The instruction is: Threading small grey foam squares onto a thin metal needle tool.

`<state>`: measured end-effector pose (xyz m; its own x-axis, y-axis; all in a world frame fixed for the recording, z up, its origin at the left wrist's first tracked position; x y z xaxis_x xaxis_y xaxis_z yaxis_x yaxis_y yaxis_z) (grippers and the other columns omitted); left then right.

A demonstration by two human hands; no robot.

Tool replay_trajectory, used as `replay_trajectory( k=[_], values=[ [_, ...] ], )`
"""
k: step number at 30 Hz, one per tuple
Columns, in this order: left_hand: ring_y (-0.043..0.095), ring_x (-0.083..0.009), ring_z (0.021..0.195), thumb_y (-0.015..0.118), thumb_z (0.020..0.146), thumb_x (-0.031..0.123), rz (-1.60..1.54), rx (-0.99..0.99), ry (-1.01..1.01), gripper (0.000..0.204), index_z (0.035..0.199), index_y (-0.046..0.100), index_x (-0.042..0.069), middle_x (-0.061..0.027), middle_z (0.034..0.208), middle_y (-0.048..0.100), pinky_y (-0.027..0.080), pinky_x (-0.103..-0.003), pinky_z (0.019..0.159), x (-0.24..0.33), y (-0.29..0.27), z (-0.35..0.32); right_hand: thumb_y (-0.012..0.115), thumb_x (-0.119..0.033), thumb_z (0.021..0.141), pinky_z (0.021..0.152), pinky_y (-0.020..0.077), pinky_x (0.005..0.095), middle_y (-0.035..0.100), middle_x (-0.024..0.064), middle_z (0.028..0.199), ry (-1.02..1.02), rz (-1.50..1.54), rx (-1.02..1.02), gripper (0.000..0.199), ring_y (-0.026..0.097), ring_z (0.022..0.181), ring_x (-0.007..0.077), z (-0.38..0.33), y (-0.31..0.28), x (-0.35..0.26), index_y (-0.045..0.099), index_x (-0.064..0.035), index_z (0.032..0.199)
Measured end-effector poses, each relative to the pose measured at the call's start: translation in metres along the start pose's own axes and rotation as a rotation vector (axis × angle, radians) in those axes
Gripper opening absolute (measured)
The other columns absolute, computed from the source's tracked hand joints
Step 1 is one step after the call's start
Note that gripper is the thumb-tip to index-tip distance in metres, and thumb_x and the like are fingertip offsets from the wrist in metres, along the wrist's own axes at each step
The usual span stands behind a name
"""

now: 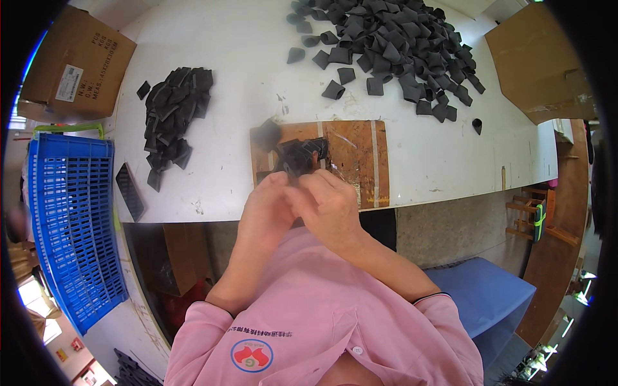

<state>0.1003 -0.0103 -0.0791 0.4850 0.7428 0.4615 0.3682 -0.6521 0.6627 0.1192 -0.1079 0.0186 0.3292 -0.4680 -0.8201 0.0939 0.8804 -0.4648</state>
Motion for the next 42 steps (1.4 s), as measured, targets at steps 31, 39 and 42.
replay_trajectory(
  k=[31, 39, 42],
  values=[
    [0.043, -0.0030, 0.056, 0.054, 0.083, 0.001, 1.243, -0.069, 1.004, 0.003, 0.085, 0.052, -0.001, 0.0017, 0.069, 0.052, 0.037, -0.016, 0.050, 0.046, 0.068, -0.044, 0.063, -0.003, 0.065, 0.047, 0.0425, 0.0310, 0.049, 0.0080, 0.069, -0.161, -0.068, 0.078, 0.012, 0.051, 0.057, 0.0209, 0.000, -0.031, -0.017, 0.054, -0.0007, 0.074],
    [0.039, -0.0022, 0.041, 0.052, 0.079, -0.006, 0.613, 0.120, 0.640, 0.011, 0.089, 0.051, 0.000, -0.0059, 0.068, 0.056, 0.029, -0.016, 0.036, 0.046, 0.036, -0.022, 0.058, 0.002, 0.061, 0.047, 0.0429, 0.0323, 0.046, 0.0073, 0.065, -0.218, -0.354, 0.193, 0.012, 0.050, 0.056, 0.0224, -0.005, -0.026, -0.011, 0.053, -0.0011, 0.071],
    [0.031, -0.0011, 0.038, 0.050, 0.076, -0.007, -0.092, -0.270, 0.057, 0.016, 0.090, 0.050, 0.000, -0.0060, 0.077, 0.056, 0.024, -0.015, 0.035, 0.010, 0.054, -0.011, 0.058, 0.002, 0.066, 0.046, 0.0404, 0.0282, 0.047, 0.0055, 0.066, -0.065, -0.114, 0.191, 0.008, 0.048, 0.053, 0.0176, 0.002, -0.037, 0.008, 0.054, 0.0004, 0.073]
  ],
)
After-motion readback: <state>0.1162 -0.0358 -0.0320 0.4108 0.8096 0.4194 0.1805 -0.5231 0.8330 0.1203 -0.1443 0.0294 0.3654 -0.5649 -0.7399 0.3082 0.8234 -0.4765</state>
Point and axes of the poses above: each hand's wrist, its own z-axis towards the middle knuckle, its own y-axis out of the palm, x = y × z, the point moved 10 cm from there along z, towards the middle knuckle
